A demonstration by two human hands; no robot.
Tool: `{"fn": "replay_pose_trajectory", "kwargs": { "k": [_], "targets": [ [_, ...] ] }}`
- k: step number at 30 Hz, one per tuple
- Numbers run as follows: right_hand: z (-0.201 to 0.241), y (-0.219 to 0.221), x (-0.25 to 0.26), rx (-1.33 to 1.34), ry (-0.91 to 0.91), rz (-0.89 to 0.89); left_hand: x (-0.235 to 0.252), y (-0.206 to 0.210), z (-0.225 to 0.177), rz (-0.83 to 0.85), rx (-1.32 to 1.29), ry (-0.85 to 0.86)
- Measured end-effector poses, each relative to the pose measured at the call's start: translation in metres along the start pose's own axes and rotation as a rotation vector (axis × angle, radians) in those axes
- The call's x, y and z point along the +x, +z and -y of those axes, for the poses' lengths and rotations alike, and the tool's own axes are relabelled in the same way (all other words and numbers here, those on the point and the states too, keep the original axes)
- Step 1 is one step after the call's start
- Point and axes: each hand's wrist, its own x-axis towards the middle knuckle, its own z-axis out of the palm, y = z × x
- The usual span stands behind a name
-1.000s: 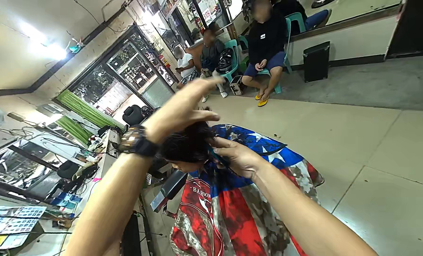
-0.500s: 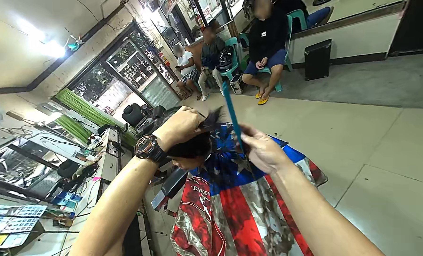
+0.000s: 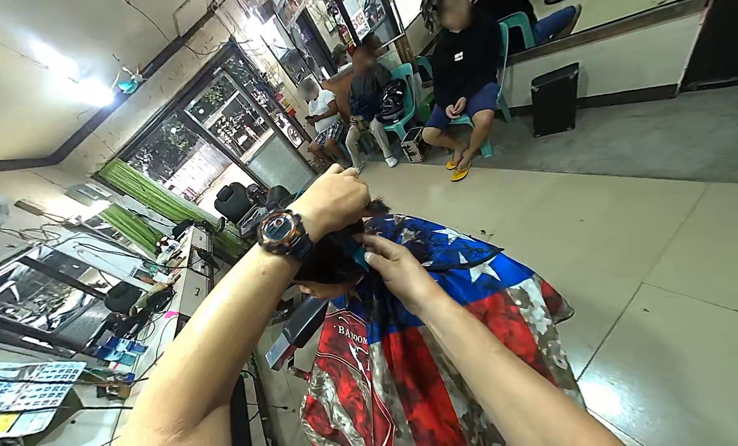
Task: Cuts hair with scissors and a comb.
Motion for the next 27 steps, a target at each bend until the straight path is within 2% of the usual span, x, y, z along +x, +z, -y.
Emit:
{"fn": "replay_pose_trajectory", "kwargs": {
  "k": [2, 4, 7, 9, 11, 13, 17, 22, 27],
  "targets": [
    [0.007, -0.006, -0.001, 0.240, 0.150, 0.110, 0.008, -0.006, 0.007, 0.031, -0.090, -0.098],
    [0.007, -0.013, 0.002, 0.384, 0.241, 0.207, 0.001, -0.021, 0.019, -0.126, -0.347, -0.167],
    [-0.003, -0.019, 0.006, 0.538, 0.276, 0.266, -0.036, -0.049, 0.042, -0.314, -0.764, -0.288],
    [-0.007, -0.022, 0.007, 0.596, 0.264, 0.283, -0.067, -0.056, 0.060, -0.282, -0.874, -0.303],
    [-0.010, -0.026, 0.008, 0.617, 0.246, 0.293, -0.089, -0.052, 0.064, -0.070, -0.824, -0.275],
    [-0.011, -0.030, 0.008, 0.613, 0.234, 0.292, -0.087, -0.043, 0.054, 0.070, -0.773, -0.190],
    [-0.007, -0.035, 0.007, 0.595, 0.235, 0.253, -0.054, -0.024, 0.030, 0.089, -0.690, -0.018],
    [-0.001, -0.046, -0.001, 0.581, 0.216, 0.222, -0.030, -0.032, 0.017, 0.242, -0.767, -0.045],
    [0.001, -0.055, -0.011, 0.631, 0.188, 0.239, -0.028, -0.044, 0.006, 0.194, -0.740, 0.001]
  ]
}}
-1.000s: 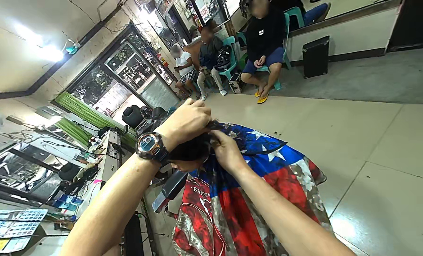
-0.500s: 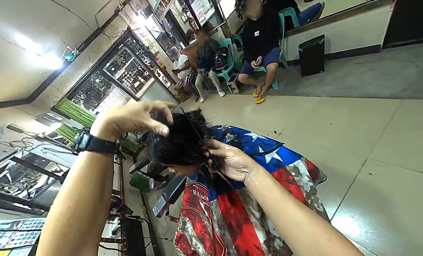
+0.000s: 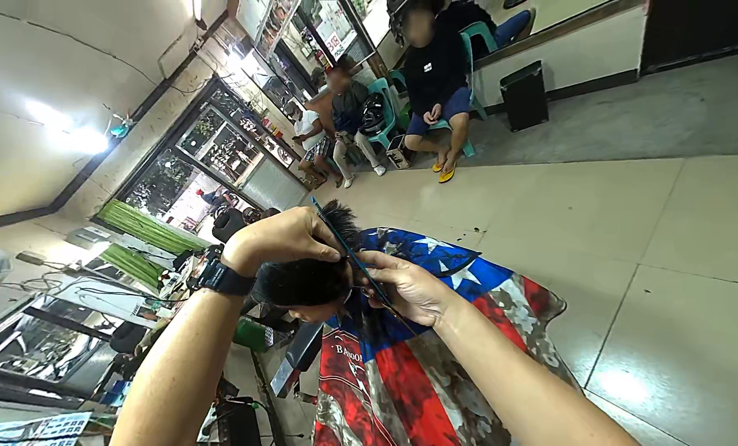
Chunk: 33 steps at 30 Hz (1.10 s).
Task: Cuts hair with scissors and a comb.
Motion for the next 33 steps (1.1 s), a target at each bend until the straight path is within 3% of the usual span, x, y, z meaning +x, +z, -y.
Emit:
{"fn": "replay_pose_trajectory", "kwargs": {
  "k": [8, 12, 14, 16, 19, 21, 23, 25, 27, 30, 33],
  "targets": [
    [0.001, -0.006, -0.013, 0.059, -0.023, 0.047, 0.001, -0.001, -0.018, -0.002, -0.012, 0.008],
    [0.004, -0.009, -0.020, 0.194, -0.220, 0.012, -0.001, 0.001, -0.025, -0.024, -0.019, -0.060],
    [0.005, -0.003, -0.024, 0.064, -0.330, -0.051, -0.004, 0.003, -0.028, -0.037, -0.019, -0.108],
    [0.002, 0.012, -0.028, -0.260, -0.400, -0.090, -0.007, 0.006, -0.029, -0.091, -0.025, -0.155],
    [-0.002, 0.021, -0.033, -0.511, -0.369, -0.070, -0.012, 0.017, -0.034, -0.236, -0.070, -0.264],
    [0.004, 0.012, -0.040, -0.405, -0.245, -0.121, -0.014, 0.021, -0.037, -0.269, -0.060, -0.245],
    [0.013, -0.014, -0.047, -0.117, -0.169, -0.199, -0.015, 0.022, -0.035, -0.268, 0.010, -0.170],
    [0.017, -0.044, -0.054, 0.134, -0.202, -0.242, -0.014, 0.021, -0.035, -0.266, 0.078, -0.125],
    [0.018, -0.065, -0.063, 0.182, -0.228, -0.217, -0.012, 0.020, -0.037, -0.269, 0.126, -0.099],
    [0.015, -0.074, -0.078, -0.052, -0.184, -0.093, -0.008, 0.021, -0.038, -0.277, 0.198, -0.036],
    [0.016, -0.077, -0.083, -0.483, -0.187, 0.015, -0.005, 0.021, -0.039, -0.296, 0.261, 0.014]
  ]
}}
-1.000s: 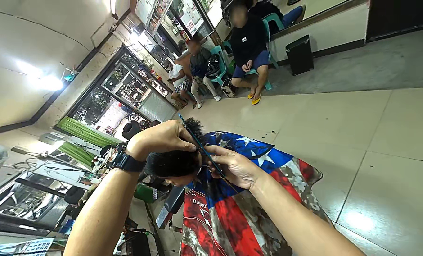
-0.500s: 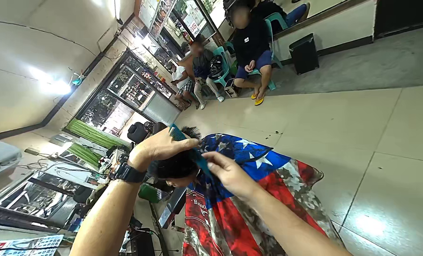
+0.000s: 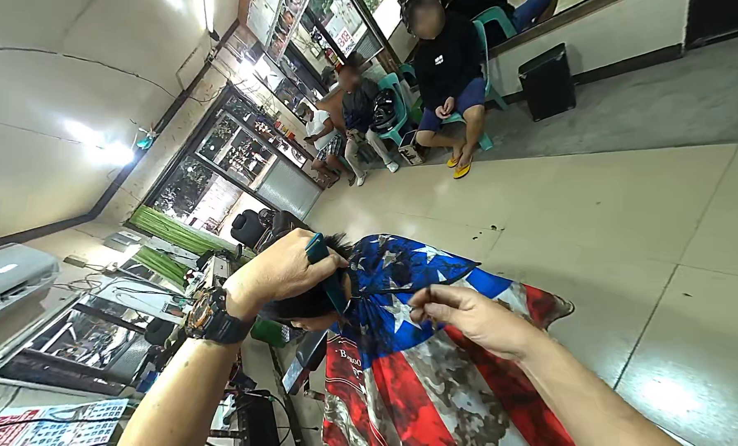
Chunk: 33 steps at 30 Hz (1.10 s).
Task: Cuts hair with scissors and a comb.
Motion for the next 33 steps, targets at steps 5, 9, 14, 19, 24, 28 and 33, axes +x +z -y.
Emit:
{"fn": "replay_pose_trajectory", "kwargs": {
  "k": [5, 9, 14, 19, 24, 28, 33],
  "targets": [
    [0.008, -0.008, 0.010, -0.346, 0.117, 0.152, 0.001, -0.002, 0.000, 0.012, -0.002, -0.004],
    [0.012, -0.003, 0.029, -0.312, 0.052, 0.307, 0.001, -0.003, 0.000, 0.026, -0.029, -0.013],
    [0.030, 0.008, 0.061, -0.409, -0.011, 0.381, 0.001, -0.003, -0.001, 0.044, -0.031, -0.034],
    [0.034, 0.010, 0.077, -0.447, -0.103, 0.401, 0.001, -0.003, -0.002, 0.048, -0.041, -0.046],
    [0.025, -0.001, 0.071, -0.422, -0.050, 0.430, 0.001, -0.002, 0.000, 0.052, -0.083, -0.045],
    [0.040, 0.004, 0.079, -0.475, -0.038, 0.434, 0.002, -0.001, 0.000, 0.064, -0.094, -0.048],
    [0.039, 0.001, 0.084, -0.470, -0.072, 0.441, 0.004, 0.001, 0.005, 0.090, -0.074, -0.050]
  ]
}}
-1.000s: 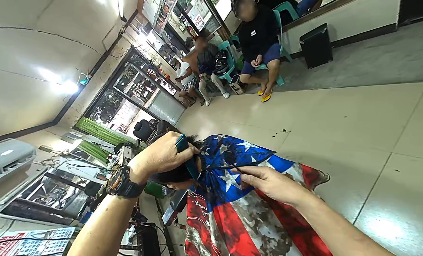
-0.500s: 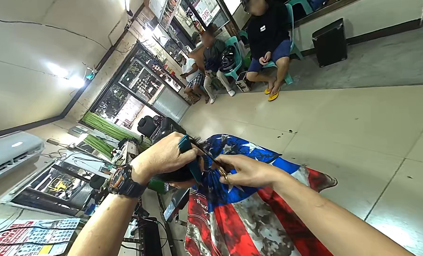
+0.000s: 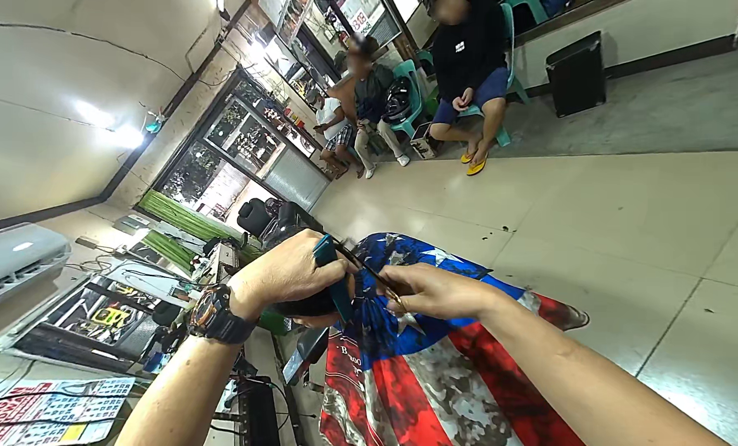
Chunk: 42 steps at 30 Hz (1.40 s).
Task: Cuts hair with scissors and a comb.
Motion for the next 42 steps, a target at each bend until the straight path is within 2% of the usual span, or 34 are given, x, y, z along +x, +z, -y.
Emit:
{"fn": "replay_pose_trajectory", "kwargs": {
  "k": [5, 11, 15, 20, 24, 27, 29, 30, 33, 36, 39, 42],
  "targets": [
    [0.001, -0.004, -0.003, 0.010, 0.048, 0.054, 0.000, 0.000, -0.002, -0.007, -0.008, 0.006],
    [0.013, -0.013, 0.016, -0.042, -0.032, 0.045, 0.002, 0.001, -0.002, 0.004, -0.027, -0.004],
    [0.012, -0.017, 0.005, 0.025, 0.027, 0.067, 0.001, 0.000, -0.001, 0.019, -0.020, 0.028],
    [0.023, -0.018, 0.016, -0.128, -0.013, 0.052, 0.001, 0.002, -0.001, 0.011, -0.028, -0.021],
    [0.015, -0.029, 0.007, -0.151, 0.014, -0.103, -0.002, -0.006, -0.011, -0.012, -0.132, -0.022],
    [-0.014, -0.042, -0.021, -0.108, 0.242, -0.268, -0.012, -0.027, -0.019, -0.161, -0.461, 0.114],
    [-0.030, -0.050, -0.041, 0.020, 0.454, -0.427, -0.021, -0.042, -0.026, -0.247, -0.542, 0.161],
    [-0.033, -0.053, -0.048, 0.065, 0.495, -0.529, -0.024, -0.048, -0.028, -0.269, -0.545, 0.175],
    [-0.023, -0.051, -0.059, 0.214, 0.326, -0.711, -0.029, -0.048, -0.030, -0.291, -0.540, 0.163],
    [0.015, -0.031, -0.043, 0.328, 0.116, -0.637, -0.028, -0.038, -0.030, -0.242, -0.554, 0.177],
    [0.057, 0.002, -0.016, 0.118, -0.032, -0.485, -0.030, -0.031, -0.022, -0.264, -0.568, 0.239],
    [0.078, 0.027, 0.009, -0.223, -0.196, -0.501, -0.043, -0.028, -0.011, -0.397, -0.607, 0.279]
  ]
}}
